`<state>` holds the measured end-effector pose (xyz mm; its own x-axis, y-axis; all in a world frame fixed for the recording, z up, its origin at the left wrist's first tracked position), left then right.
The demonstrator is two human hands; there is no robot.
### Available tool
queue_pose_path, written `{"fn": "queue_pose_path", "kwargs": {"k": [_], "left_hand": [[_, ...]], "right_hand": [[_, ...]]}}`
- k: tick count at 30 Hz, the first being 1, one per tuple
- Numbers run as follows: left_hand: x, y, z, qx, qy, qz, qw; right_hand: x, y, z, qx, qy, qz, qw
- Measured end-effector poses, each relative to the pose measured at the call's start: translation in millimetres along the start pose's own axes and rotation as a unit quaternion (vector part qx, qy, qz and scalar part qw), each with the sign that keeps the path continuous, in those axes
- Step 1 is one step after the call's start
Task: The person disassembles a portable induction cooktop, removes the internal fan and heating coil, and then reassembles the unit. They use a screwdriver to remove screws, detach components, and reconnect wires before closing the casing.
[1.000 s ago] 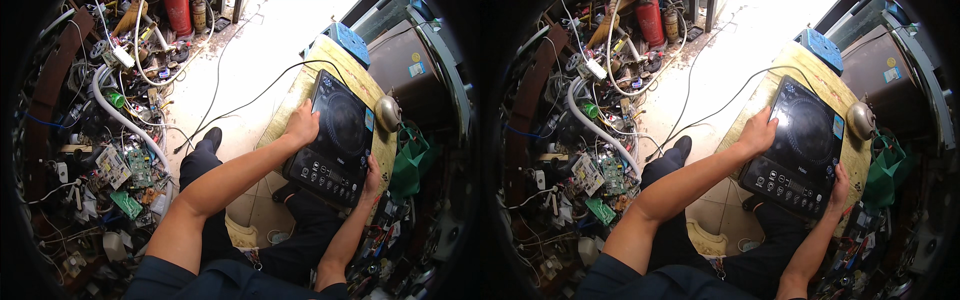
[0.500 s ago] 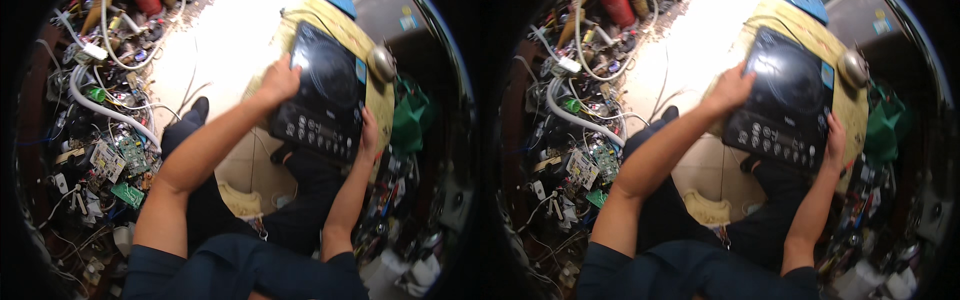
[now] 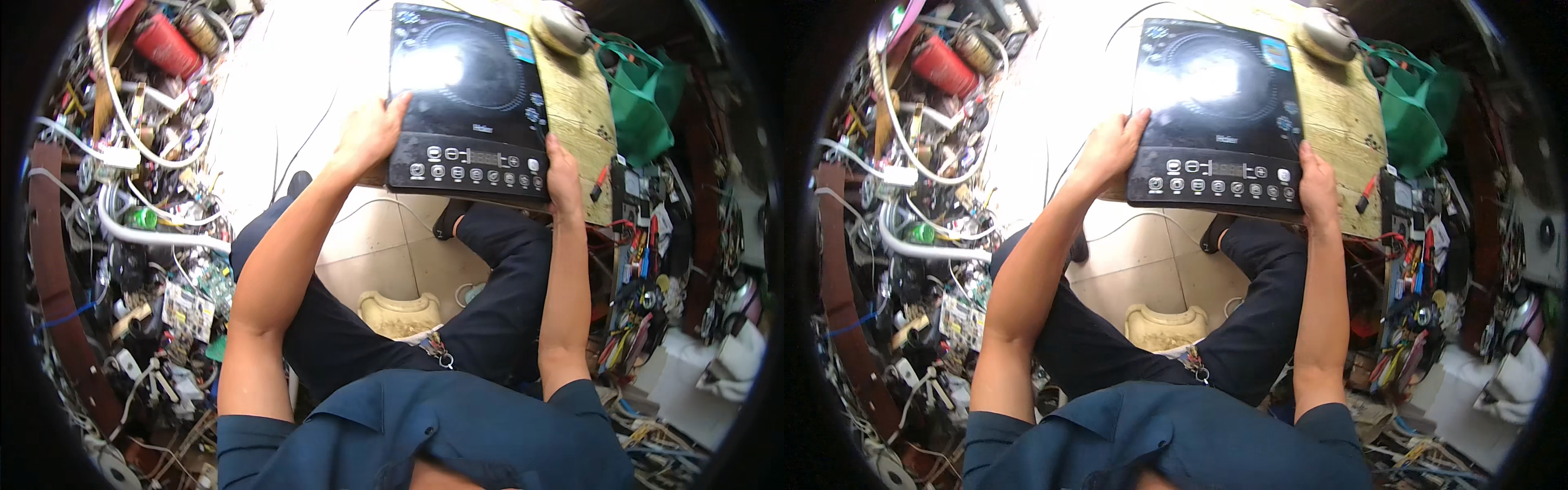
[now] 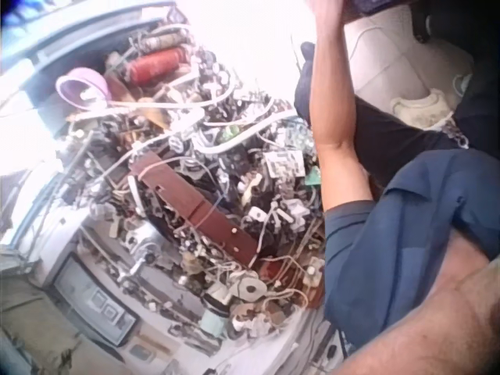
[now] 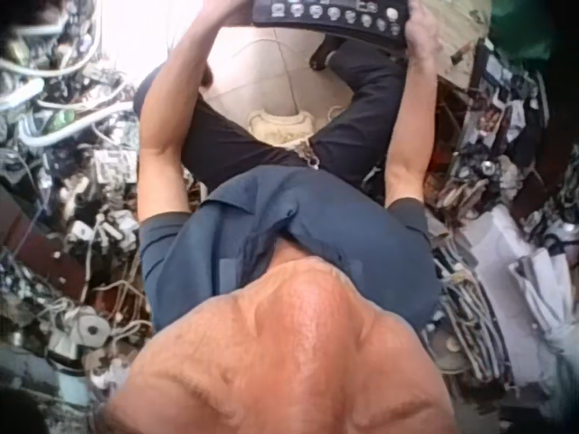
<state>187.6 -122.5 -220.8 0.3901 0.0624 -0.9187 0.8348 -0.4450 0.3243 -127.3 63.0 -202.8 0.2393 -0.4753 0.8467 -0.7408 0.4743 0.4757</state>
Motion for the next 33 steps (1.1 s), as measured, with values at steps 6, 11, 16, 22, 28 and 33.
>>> {"fn": "queue_pose_path", "kwargs": {"k": [6, 11, 16, 22, 28, 33], "left_hand": [[11, 11, -10, -0.028, -0.001, -0.053, 0.998], [5, -5, -38, 0.03, 0.031, -0.074, 0.996], [9, -12, -41, 0.062, 0.049, -0.155, 0.985], [16, -4, -30, 0.076, 0.061, -0.099, 0.99], [-8, 5, 23, 0.022, 0.067, -0.171, 0.983], [19, -7, 93, 0.001, 0.051, -0.276, 0.96]], "right_hand": [[9, -10, -23, -0.013, -0.026, 0.067, 0.997], [-20, 6, -37, -0.046, 0.006, 0.03, 0.998], [-18, 5, -35, -0.045, 0.05, -0.068, 0.995], [-17, 3, -26, 0.025, 0.013, 0.007, 1.0], [14, -5, 67, 0.073, 0.016, 0.009, 0.997], [26, -27, 160, 0.103, -0.032, 0.047, 0.993]]}}
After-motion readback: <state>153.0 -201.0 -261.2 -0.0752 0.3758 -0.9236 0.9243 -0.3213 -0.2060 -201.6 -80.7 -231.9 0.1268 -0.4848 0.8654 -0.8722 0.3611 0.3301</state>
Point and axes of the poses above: each hand's wrist, its own z-axis towards the middle knuckle, its own y-axis out of the back of the hand, x = y × z, the point moved 8 cm from there along z, towards the middle knuckle, and after that the axes turned 15 degrees about -z, right-handed, at the moved point
